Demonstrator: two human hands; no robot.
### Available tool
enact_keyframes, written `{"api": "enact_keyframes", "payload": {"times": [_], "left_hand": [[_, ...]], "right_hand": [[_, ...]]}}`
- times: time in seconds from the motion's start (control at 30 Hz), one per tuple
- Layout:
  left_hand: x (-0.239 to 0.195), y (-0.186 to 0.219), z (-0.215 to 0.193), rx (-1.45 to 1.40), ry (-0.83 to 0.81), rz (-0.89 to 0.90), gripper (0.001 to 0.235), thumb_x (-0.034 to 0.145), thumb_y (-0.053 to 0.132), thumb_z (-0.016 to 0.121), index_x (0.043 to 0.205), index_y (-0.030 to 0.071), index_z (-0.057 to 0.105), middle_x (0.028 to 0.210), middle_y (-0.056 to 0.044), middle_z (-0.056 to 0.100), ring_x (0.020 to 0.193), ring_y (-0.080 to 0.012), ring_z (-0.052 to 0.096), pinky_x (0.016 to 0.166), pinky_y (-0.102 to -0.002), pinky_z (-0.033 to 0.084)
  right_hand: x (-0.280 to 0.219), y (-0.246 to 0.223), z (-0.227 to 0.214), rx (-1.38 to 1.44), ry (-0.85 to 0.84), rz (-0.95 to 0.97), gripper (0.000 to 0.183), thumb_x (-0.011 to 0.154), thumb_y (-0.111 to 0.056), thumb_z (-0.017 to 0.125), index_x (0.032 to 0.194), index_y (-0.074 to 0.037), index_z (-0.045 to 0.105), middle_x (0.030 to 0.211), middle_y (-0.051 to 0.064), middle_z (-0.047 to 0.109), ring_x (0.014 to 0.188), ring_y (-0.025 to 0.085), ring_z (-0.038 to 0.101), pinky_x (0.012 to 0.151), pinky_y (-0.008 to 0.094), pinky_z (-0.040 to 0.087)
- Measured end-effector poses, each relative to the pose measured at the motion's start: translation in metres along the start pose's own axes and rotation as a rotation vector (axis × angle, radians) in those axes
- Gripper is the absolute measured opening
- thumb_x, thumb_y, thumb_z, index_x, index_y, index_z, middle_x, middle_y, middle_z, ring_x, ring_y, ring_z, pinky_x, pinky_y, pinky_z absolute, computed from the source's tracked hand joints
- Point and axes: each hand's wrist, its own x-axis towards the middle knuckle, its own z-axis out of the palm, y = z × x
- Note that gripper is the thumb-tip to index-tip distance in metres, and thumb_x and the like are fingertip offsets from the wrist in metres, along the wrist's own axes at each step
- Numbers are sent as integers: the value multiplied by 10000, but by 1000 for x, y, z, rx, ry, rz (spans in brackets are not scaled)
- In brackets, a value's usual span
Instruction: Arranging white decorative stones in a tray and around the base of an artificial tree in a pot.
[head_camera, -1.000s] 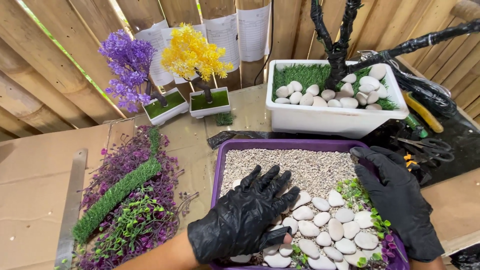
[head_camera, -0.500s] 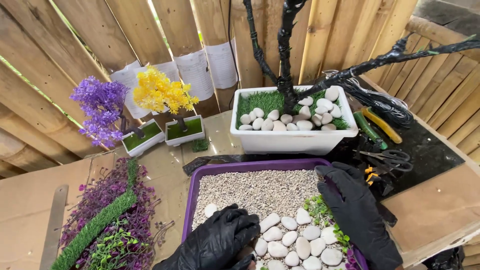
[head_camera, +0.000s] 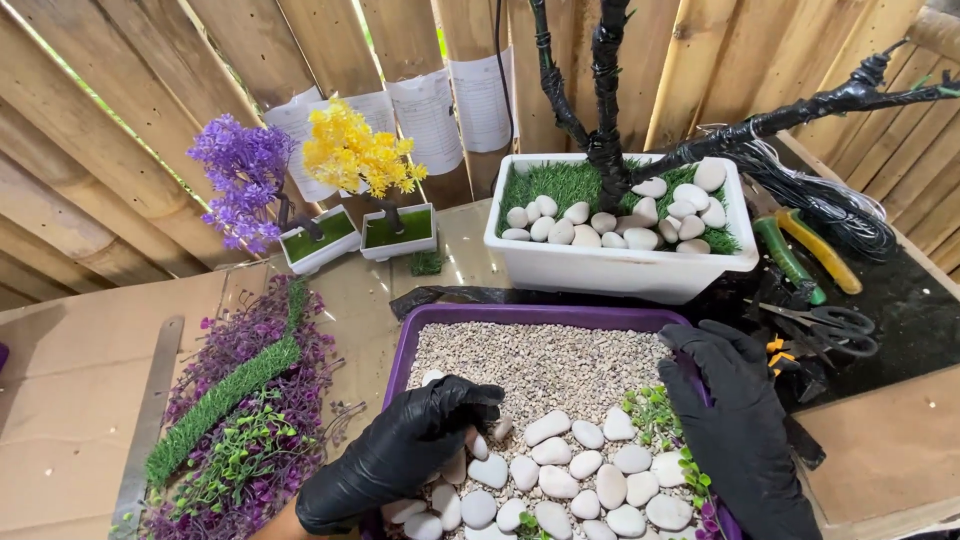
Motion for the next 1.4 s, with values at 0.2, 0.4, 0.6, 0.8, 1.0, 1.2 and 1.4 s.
{"api": "enact_keyframes", "payload": {"times": [0.2,0.4,0.6,0.8,1.0,1.2,1.4], "left_hand": [[-2,-12,0,-348,51,-54,464,886,-114,552,1283,44,734,864,-129,727,683,-207,770,515,-300,636],[-4,-1,-8,-218,213,289,160,965,163,628,1045,103,752,1169,-97,737,1020,-240,742,850,-391,597],[-3,-4,0,358,40,452,563,719,-68,537,1229,153,626,1462,-160,485,1393,-400,492,1046,-503,455],[0,-13,7,600,152,518,401,746,80,681,1144,76,634,1437,-228,546,1435,-475,426,1114,-586,403],[-3,-8,-6,41,204,338,386,1030,424,396,1118,141,643,1300,-91,588,1039,-236,687,810,-417,620],[-6,-13,-12,-83,226,419,370,999,425,545,858,136,727,1187,-104,694,1212,-302,653,967,-487,539],[-19,-24,-18,419,80,494,646,805,82,721,1407,129,490,1442,-151,529,1508,-422,373,1144,-499,401]], "right_hand": [[1,-8,-4,17,-28,17,405,923,-130,697,1325,-88,686,1330,73,678,1348,285,513,1152,446,464],[-2,-8,-3,50,40,-32,365,957,-114,681,1319,-67,683,1326,95,675,1342,305,528,1152,461,488],[-3,-8,-3,32,47,1,362,962,-140,678,1320,-81,689,1334,112,667,1338,310,542,1126,481,516],[0,-8,-3,54,41,-19,361,949,-118,682,1306,-68,684,1319,100,671,1345,298,531,1134,453,512],[1,-6,-2,26,1,41,376,917,-120,699,1293,-104,707,1305,69,684,1347,258,536,1134,423,497],[-2,0,3,51,-6,12,416,924,-126,697,1338,-89,674,1343,75,674,1355,277,524,1147,434,501],[0,-3,2,105,-3,78,342,931,-119,681,1271,-92,702,1319,110,653,1292,267,589,1121,429,521]]}}
